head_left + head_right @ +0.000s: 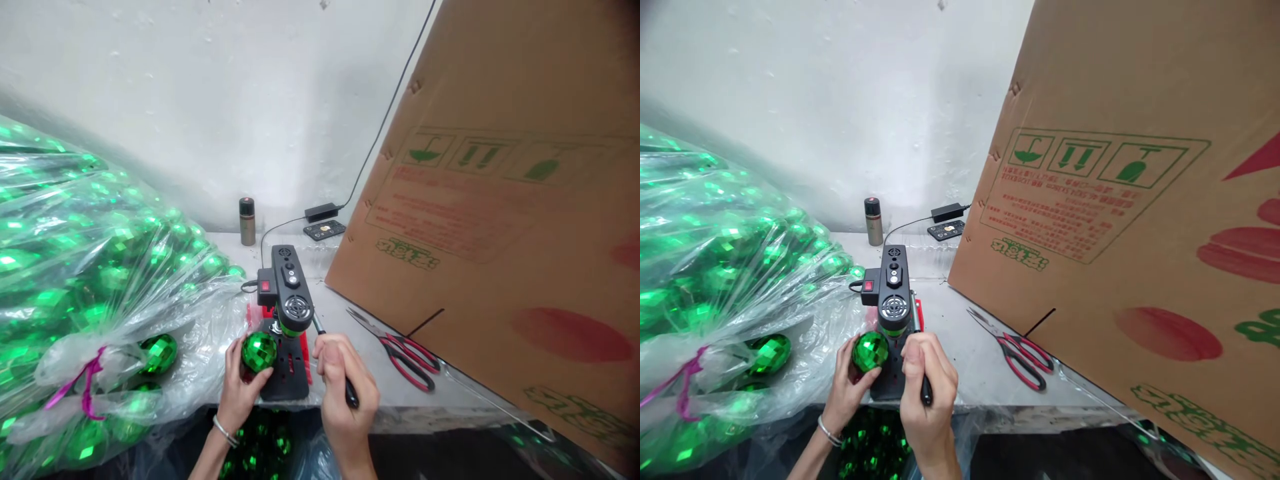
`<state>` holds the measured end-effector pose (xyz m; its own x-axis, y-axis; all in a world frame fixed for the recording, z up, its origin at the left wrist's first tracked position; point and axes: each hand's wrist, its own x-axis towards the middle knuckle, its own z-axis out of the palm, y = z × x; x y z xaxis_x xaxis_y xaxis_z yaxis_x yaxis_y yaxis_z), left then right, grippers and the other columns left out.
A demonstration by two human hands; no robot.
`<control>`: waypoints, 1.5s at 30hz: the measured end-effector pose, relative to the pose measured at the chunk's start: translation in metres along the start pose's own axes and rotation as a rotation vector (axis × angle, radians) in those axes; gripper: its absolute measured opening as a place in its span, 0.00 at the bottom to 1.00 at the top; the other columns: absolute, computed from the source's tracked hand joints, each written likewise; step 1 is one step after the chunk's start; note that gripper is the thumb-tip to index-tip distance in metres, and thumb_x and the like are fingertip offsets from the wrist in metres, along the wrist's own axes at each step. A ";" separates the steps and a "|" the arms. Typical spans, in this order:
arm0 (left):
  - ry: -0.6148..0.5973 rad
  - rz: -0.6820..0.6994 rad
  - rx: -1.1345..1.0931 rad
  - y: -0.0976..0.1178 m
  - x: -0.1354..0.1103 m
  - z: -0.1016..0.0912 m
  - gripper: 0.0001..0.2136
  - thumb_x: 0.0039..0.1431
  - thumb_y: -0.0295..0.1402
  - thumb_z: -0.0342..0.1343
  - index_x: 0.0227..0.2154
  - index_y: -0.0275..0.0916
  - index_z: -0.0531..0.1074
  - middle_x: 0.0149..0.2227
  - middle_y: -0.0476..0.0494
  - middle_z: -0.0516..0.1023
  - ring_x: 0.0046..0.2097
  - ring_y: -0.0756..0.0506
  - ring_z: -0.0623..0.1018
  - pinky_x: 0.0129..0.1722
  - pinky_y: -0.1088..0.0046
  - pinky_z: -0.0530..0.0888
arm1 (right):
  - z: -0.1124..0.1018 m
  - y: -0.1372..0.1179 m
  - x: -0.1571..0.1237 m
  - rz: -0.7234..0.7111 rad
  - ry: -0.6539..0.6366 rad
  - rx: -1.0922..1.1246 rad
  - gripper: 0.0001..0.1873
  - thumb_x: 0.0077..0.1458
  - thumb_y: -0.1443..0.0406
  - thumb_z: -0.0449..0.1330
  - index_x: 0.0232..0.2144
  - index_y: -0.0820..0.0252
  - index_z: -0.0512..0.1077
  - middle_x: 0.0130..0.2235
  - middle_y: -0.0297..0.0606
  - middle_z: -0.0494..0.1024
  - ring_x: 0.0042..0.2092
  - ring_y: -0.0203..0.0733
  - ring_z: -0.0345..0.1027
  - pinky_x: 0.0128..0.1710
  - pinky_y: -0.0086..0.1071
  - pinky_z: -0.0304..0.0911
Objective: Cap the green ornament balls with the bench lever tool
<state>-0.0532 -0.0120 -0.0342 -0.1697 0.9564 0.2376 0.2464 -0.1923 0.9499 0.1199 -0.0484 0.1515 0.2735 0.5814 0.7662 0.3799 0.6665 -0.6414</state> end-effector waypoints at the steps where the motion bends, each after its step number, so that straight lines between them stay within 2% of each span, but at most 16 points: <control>1: 0.001 -0.061 -0.070 0.000 0.003 -0.003 0.39 0.59 0.56 0.69 0.67 0.42 0.69 0.68 0.30 0.73 0.72 0.26 0.74 0.72 0.43 0.72 | 0.000 -0.001 0.000 0.002 0.001 0.000 0.18 0.75 0.74 0.51 0.31 0.54 0.63 0.30 0.29 0.69 0.32 0.32 0.67 0.32 0.26 0.62; 4: -0.048 -0.182 -0.245 0.001 0.012 -0.006 0.43 0.57 0.60 0.69 0.69 0.42 0.67 0.70 0.31 0.74 0.71 0.27 0.75 0.71 0.48 0.74 | 0.000 -0.002 0.001 0.001 0.002 -0.002 0.18 0.75 0.75 0.51 0.31 0.54 0.62 0.30 0.28 0.68 0.32 0.31 0.66 0.32 0.25 0.62; 7: -0.112 -0.187 -0.247 0.003 0.015 -0.003 0.45 0.56 0.60 0.71 0.69 0.41 0.67 0.71 0.32 0.75 0.72 0.27 0.75 0.73 0.48 0.72 | 0.000 -0.003 0.001 0.003 0.000 -0.003 0.18 0.75 0.75 0.51 0.31 0.53 0.62 0.30 0.28 0.68 0.32 0.31 0.66 0.32 0.25 0.63; 11: -0.157 -0.018 -0.071 0.001 0.012 0.005 0.40 0.59 0.53 0.71 0.70 0.44 0.69 0.74 0.33 0.72 0.76 0.28 0.70 0.78 0.43 0.65 | 0.000 -0.001 0.002 -0.001 -0.008 0.005 0.18 0.74 0.75 0.51 0.31 0.53 0.61 0.30 0.28 0.68 0.33 0.32 0.67 0.33 0.25 0.63; 16: -0.157 0.192 0.067 -0.002 0.011 0.017 0.35 0.62 0.45 0.70 0.70 0.45 0.69 0.72 0.32 0.74 0.74 0.26 0.73 0.74 0.39 0.70 | -0.002 0.000 0.002 -0.015 -0.020 0.001 0.18 0.73 0.75 0.51 0.31 0.53 0.62 0.30 0.28 0.68 0.32 0.32 0.66 0.33 0.25 0.63; 22: -0.140 0.306 0.188 0.004 0.008 0.026 0.33 0.64 0.41 0.69 0.69 0.45 0.68 0.69 0.30 0.76 0.71 0.26 0.75 0.70 0.37 0.73 | -0.002 -0.002 0.003 -0.001 -0.029 -0.001 0.17 0.74 0.75 0.51 0.31 0.53 0.63 0.30 0.28 0.68 0.31 0.31 0.65 0.31 0.25 0.62; 30: -0.104 0.296 0.193 0.004 0.008 0.036 0.35 0.63 0.41 0.69 0.70 0.42 0.66 0.68 0.28 0.76 0.71 0.24 0.75 0.69 0.35 0.73 | 0.000 -0.003 0.005 0.016 -0.003 -0.011 0.18 0.76 0.72 0.51 0.31 0.54 0.66 0.29 0.30 0.70 0.30 0.34 0.67 0.31 0.27 0.63; 34: -0.168 0.286 0.187 0.003 0.008 0.032 0.37 0.60 0.39 0.71 0.70 0.42 0.67 0.68 0.27 0.76 0.71 0.22 0.75 0.69 0.34 0.74 | 0.000 -0.006 0.009 0.050 0.016 -0.022 0.20 0.78 0.68 0.52 0.29 0.54 0.66 0.28 0.30 0.70 0.29 0.34 0.66 0.28 0.28 0.62; 38: -0.253 0.340 0.188 0.004 0.005 0.024 0.36 0.60 0.36 0.70 0.70 0.42 0.66 0.69 0.26 0.75 0.71 0.23 0.75 0.69 0.35 0.74 | 0.001 -0.012 0.017 0.063 0.020 -0.033 0.22 0.78 0.66 0.52 0.27 0.55 0.65 0.27 0.29 0.68 0.27 0.32 0.64 0.26 0.27 0.60; 41: -0.268 0.361 0.185 0.005 0.002 0.019 0.36 0.61 0.35 0.69 0.71 0.42 0.65 0.70 0.25 0.75 0.71 0.24 0.75 0.69 0.36 0.74 | 0.002 -0.015 0.020 0.086 0.015 -0.032 0.22 0.79 0.64 0.52 0.27 0.55 0.65 0.27 0.29 0.68 0.26 0.32 0.64 0.24 0.26 0.58; 45: -0.286 0.318 0.166 0.004 0.003 0.018 0.36 0.60 0.35 0.69 0.70 0.41 0.66 0.71 0.25 0.74 0.72 0.24 0.74 0.71 0.36 0.73 | 0.001 -0.014 0.019 0.125 0.011 -0.034 0.24 0.78 0.61 0.53 0.26 0.55 0.65 0.26 0.30 0.68 0.26 0.34 0.62 0.23 0.28 0.56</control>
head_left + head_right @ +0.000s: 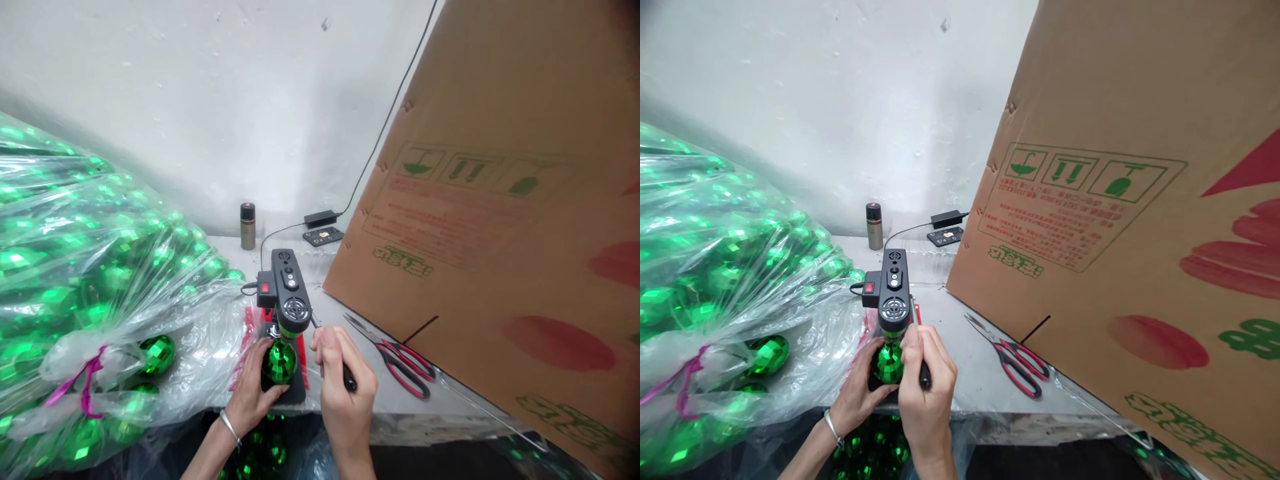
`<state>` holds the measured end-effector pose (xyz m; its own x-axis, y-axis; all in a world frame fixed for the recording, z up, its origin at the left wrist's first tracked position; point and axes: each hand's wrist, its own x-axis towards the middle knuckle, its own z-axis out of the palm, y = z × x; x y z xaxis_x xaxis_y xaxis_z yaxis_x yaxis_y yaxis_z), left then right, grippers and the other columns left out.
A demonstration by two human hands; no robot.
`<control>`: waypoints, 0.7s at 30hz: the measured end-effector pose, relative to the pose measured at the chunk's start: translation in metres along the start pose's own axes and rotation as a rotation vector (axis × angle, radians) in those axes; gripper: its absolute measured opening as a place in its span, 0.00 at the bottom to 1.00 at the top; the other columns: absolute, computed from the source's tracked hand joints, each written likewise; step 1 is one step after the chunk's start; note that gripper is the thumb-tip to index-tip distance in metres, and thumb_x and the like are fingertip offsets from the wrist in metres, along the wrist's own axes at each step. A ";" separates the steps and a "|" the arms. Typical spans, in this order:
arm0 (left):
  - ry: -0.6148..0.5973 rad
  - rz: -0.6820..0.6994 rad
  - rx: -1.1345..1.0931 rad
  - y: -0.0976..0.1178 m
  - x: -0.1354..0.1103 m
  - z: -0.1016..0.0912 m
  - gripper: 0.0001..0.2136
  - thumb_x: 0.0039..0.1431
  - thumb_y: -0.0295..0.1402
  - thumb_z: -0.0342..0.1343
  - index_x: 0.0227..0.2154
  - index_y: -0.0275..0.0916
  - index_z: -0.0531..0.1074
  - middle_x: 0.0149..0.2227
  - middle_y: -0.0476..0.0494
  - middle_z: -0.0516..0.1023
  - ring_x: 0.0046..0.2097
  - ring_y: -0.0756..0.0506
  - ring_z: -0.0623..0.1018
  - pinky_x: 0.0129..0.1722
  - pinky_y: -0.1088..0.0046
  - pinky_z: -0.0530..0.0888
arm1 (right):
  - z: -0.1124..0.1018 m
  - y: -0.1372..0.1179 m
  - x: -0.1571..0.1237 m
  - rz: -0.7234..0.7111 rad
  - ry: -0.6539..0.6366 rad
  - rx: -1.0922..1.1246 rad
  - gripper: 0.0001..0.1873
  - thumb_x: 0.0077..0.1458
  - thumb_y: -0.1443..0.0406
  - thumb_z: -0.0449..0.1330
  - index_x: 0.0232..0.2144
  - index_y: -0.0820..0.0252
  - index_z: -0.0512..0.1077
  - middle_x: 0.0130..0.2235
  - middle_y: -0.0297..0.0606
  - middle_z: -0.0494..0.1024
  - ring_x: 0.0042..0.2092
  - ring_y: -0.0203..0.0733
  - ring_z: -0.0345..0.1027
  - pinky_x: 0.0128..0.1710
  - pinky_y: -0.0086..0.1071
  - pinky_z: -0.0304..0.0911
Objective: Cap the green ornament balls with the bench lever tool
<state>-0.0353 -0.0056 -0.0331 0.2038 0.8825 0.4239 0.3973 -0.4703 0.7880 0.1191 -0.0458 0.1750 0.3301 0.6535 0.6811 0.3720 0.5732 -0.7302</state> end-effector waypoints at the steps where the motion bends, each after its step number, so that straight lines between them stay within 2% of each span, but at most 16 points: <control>1: 0.001 -0.023 -0.010 -0.001 0.001 0.000 0.36 0.60 0.36 0.70 0.70 0.41 0.66 0.71 0.24 0.74 0.72 0.23 0.74 0.71 0.35 0.73 | 0.000 0.000 0.000 0.007 0.001 0.001 0.24 0.78 0.61 0.53 0.26 0.55 0.65 0.26 0.30 0.68 0.26 0.34 0.62 0.23 0.28 0.56; 7: 0.013 -0.126 -0.096 -0.004 0.008 0.000 0.37 0.56 0.36 0.71 0.68 0.43 0.68 0.70 0.28 0.75 0.72 0.24 0.74 0.72 0.36 0.71 | 0.000 0.000 -0.001 0.010 0.001 0.005 0.24 0.78 0.61 0.53 0.25 0.55 0.64 0.26 0.30 0.68 0.26 0.34 0.64 0.24 0.28 0.58; 10: -0.019 -0.139 -0.134 0.004 0.009 0.000 0.37 0.54 0.36 0.71 0.67 0.42 0.69 0.70 0.28 0.75 0.73 0.24 0.73 0.73 0.36 0.70 | 0.000 0.001 -0.002 0.024 0.001 0.007 0.24 0.78 0.61 0.53 0.26 0.55 0.65 0.26 0.31 0.69 0.27 0.34 0.65 0.24 0.28 0.59; 13: -0.045 -0.197 -0.169 0.016 0.011 0.004 0.36 0.54 0.40 0.71 0.66 0.41 0.69 0.69 0.27 0.75 0.71 0.25 0.75 0.72 0.36 0.71 | -0.001 0.003 -0.003 0.032 -0.001 0.005 0.24 0.78 0.60 0.53 0.26 0.54 0.65 0.27 0.31 0.69 0.28 0.35 0.66 0.25 0.28 0.59; 17: 0.036 -0.323 -0.198 0.029 0.017 0.016 0.37 0.52 0.46 0.73 0.62 0.40 0.70 0.61 0.30 0.80 0.62 0.27 0.82 0.66 0.39 0.77 | -0.002 0.004 -0.004 0.002 -0.007 0.001 0.22 0.78 0.63 0.53 0.27 0.55 0.67 0.27 0.30 0.69 0.27 0.34 0.65 0.25 0.27 0.60; 21: 0.101 -0.330 -0.206 0.033 0.021 0.024 0.34 0.49 0.45 0.72 0.58 0.40 0.72 0.56 0.32 0.82 0.58 0.27 0.84 0.62 0.39 0.79 | -0.003 0.005 -0.005 -0.039 0.000 0.013 0.21 0.78 0.66 0.53 0.28 0.55 0.68 0.28 0.30 0.70 0.28 0.33 0.65 0.27 0.27 0.60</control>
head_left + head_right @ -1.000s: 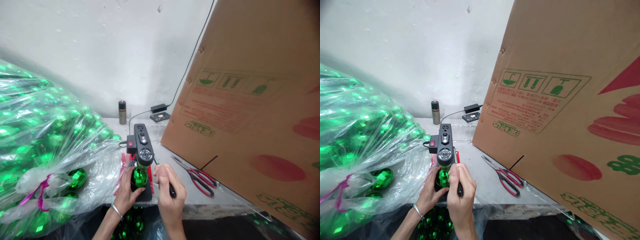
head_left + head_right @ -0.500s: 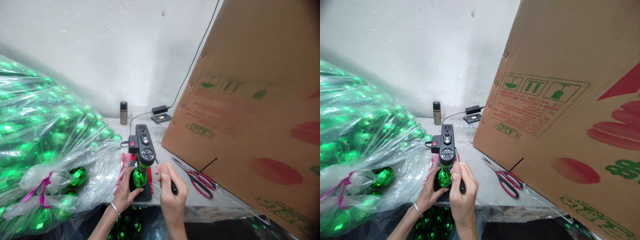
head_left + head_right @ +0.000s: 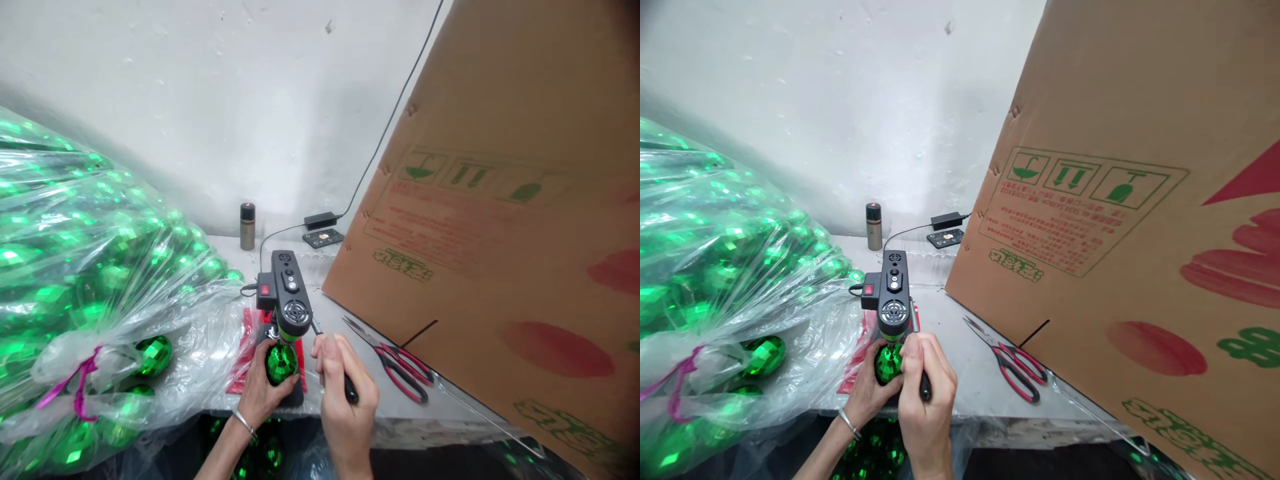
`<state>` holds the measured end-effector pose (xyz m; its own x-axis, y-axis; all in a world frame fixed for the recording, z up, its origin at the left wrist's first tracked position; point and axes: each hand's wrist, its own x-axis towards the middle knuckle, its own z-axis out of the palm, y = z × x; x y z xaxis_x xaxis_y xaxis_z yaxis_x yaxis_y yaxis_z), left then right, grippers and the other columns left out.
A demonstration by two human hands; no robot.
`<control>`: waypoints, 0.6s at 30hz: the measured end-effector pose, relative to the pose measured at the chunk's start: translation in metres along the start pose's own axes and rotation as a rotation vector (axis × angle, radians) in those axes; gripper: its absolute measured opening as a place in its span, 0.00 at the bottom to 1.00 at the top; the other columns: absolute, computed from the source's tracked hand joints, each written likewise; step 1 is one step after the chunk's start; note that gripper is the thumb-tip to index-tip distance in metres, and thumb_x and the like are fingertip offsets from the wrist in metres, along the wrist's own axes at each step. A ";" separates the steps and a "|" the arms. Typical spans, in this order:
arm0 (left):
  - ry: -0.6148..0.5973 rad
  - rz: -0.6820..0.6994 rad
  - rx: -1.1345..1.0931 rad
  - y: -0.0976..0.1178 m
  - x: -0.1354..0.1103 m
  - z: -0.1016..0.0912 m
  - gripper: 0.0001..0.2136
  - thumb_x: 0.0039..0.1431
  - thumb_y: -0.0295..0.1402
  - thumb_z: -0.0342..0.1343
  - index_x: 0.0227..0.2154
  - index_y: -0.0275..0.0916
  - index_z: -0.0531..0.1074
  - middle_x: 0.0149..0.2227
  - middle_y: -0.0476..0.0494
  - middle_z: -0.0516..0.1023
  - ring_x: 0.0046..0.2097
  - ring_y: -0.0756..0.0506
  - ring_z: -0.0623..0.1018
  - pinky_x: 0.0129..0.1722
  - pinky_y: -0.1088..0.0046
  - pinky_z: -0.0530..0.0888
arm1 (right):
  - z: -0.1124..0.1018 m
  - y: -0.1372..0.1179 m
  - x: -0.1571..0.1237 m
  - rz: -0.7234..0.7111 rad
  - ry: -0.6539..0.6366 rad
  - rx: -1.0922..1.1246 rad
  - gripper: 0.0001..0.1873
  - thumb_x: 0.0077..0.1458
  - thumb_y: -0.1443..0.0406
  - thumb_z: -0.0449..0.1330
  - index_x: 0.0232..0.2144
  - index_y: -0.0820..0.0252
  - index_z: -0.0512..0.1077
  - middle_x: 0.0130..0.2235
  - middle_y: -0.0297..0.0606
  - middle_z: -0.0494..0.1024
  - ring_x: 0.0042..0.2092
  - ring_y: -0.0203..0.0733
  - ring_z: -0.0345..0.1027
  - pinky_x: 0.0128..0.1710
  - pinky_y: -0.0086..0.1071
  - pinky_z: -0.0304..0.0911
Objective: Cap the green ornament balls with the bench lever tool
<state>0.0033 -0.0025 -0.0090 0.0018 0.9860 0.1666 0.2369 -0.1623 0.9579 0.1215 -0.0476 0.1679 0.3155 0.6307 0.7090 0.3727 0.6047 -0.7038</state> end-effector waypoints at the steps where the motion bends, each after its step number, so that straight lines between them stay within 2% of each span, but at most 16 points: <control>1: 0.007 0.004 -0.001 0.000 0.000 0.001 0.34 0.49 0.44 0.72 0.58 0.40 0.72 0.56 0.32 0.83 0.57 0.28 0.84 0.61 0.39 0.79 | 0.000 0.001 -0.001 -0.006 0.004 0.004 0.21 0.78 0.66 0.53 0.28 0.55 0.68 0.28 0.30 0.69 0.29 0.34 0.66 0.27 0.27 0.61; 8: 0.022 -0.006 0.004 -0.003 0.000 0.001 0.33 0.47 0.42 0.74 0.57 0.40 0.74 0.55 0.34 0.84 0.56 0.28 0.85 0.60 0.41 0.80 | 0.003 0.016 -0.025 -0.052 0.056 0.021 0.20 0.76 0.70 0.52 0.28 0.55 0.67 0.28 0.32 0.69 0.29 0.37 0.66 0.25 0.31 0.58; 18: 0.040 0.007 0.020 -0.005 -0.003 0.004 0.33 0.47 0.41 0.73 0.57 0.39 0.73 0.57 0.31 0.83 0.59 0.25 0.84 0.63 0.38 0.79 | 0.010 0.039 -0.043 -0.084 0.137 0.102 0.20 0.75 0.71 0.52 0.28 0.55 0.67 0.26 0.30 0.68 0.28 0.37 0.68 0.29 0.33 0.58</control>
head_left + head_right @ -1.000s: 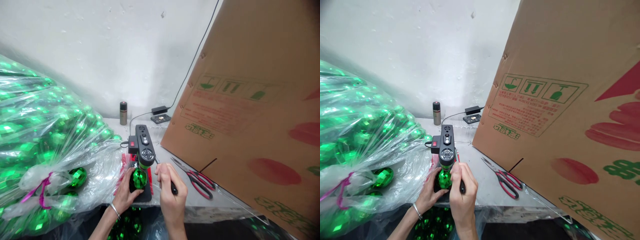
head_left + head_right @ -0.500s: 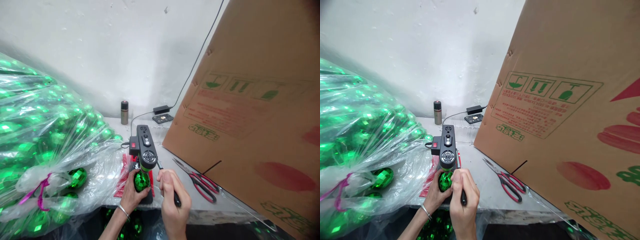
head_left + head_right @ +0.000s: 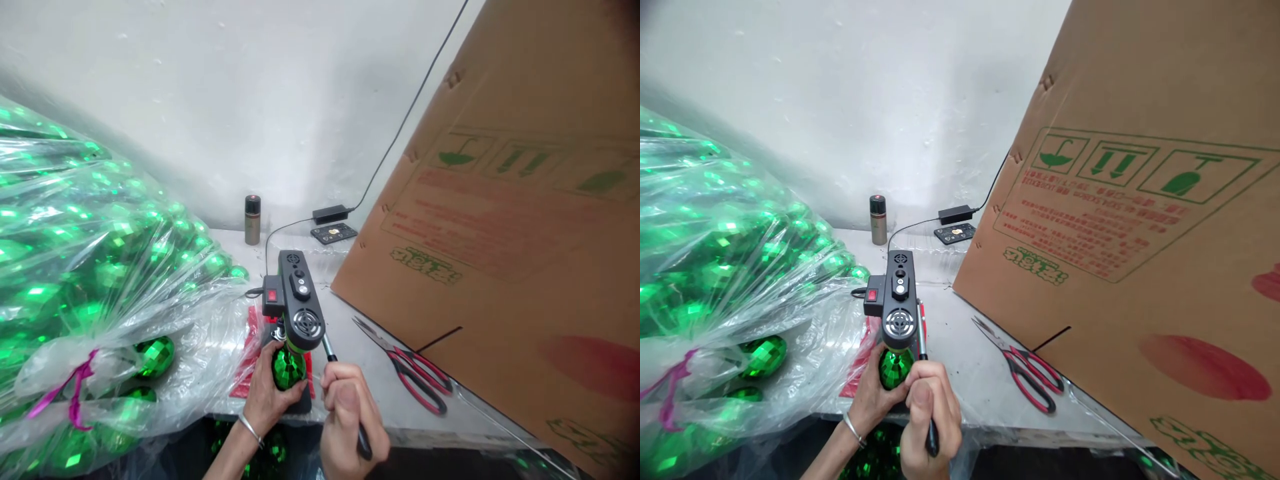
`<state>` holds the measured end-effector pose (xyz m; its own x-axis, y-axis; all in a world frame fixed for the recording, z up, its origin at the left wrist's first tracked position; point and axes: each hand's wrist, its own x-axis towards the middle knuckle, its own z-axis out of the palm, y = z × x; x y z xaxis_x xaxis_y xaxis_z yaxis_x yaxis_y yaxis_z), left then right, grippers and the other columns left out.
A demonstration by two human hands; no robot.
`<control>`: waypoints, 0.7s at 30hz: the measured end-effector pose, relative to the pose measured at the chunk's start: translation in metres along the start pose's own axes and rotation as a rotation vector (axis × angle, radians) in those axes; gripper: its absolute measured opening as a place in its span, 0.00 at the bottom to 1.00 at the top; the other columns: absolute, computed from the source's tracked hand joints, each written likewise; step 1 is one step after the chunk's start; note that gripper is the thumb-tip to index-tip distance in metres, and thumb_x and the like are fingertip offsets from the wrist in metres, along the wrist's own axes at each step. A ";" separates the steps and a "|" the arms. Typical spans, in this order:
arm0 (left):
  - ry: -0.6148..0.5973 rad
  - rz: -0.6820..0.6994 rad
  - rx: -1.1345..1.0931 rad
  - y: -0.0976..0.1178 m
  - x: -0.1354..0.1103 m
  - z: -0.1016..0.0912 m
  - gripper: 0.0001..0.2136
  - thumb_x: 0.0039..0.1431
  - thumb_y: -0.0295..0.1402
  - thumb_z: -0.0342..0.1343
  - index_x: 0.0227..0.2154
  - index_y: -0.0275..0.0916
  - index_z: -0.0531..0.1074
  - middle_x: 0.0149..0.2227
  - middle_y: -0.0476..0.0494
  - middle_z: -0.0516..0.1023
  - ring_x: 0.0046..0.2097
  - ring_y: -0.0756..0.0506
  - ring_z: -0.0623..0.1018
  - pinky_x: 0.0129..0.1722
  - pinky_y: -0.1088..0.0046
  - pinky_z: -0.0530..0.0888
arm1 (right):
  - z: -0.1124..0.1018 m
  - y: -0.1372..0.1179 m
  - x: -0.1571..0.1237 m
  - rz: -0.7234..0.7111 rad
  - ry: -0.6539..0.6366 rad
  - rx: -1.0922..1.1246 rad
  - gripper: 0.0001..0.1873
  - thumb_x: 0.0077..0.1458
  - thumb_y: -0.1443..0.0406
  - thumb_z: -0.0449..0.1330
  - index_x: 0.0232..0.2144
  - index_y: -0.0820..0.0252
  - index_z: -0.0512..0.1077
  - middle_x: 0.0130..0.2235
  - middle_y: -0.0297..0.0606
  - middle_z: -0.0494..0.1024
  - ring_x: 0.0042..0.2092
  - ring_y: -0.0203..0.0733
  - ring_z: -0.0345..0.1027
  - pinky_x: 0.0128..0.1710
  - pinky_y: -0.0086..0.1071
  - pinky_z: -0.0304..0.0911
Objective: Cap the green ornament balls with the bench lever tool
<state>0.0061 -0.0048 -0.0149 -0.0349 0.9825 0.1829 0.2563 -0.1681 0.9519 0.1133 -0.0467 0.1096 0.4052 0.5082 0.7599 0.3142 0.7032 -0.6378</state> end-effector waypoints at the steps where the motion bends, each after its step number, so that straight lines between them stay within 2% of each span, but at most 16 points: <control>1: -0.009 -0.006 0.000 0.001 0.000 -0.001 0.33 0.47 0.41 0.73 0.57 0.39 0.73 0.57 0.30 0.83 0.60 0.25 0.83 0.63 0.37 0.78 | 0.001 0.001 -0.001 -0.001 0.012 0.006 0.20 0.75 0.71 0.52 0.28 0.55 0.67 0.26 0.30 0.68 0.29 0.37 0.68 0.29 0.33 0.59; 8: -0.015 -0.010 0.013 0.003 -0.001 -0.002 0.34 0.47 0.40 0.74 0.57 0.39 0.73 0.56 0.30 0.83 0.60 0.25 0.83 0.64 0.37 0.78 | 0.005 0.002 -0.002 -0.006 0.059 -0.009 0.20 0.75 0.70 0.52 0.27 0.54 0.65 0.24 0.29 0.64 0.29 0.37 0.67 0.29 0.34 0.58; 21: 0.054 0.046 0.020 -0.010 -0.001 0.008 0.33 0.46 0.39 0.73 0.56 0.39 0.73 0.55 0.32 0.84 0.58 0.27 0.84 0.62 0.38 0.80 | 0.005 0.004 -0.001 -0.017 0.046 -0.038 0.21 0.75 0.70 0.53 0.26 0.55 0.64 0.26 0.28 0.68 0.29 0.32 0.66 0.28 0.28 0.60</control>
<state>0.0113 -0.0038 -0.0268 -0.0745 0.9679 0.2402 0.2783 -0.2111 0.9370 0.1103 -0.0422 0.1073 0.4382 0.4727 0.7645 0.3534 0.6914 -0.6301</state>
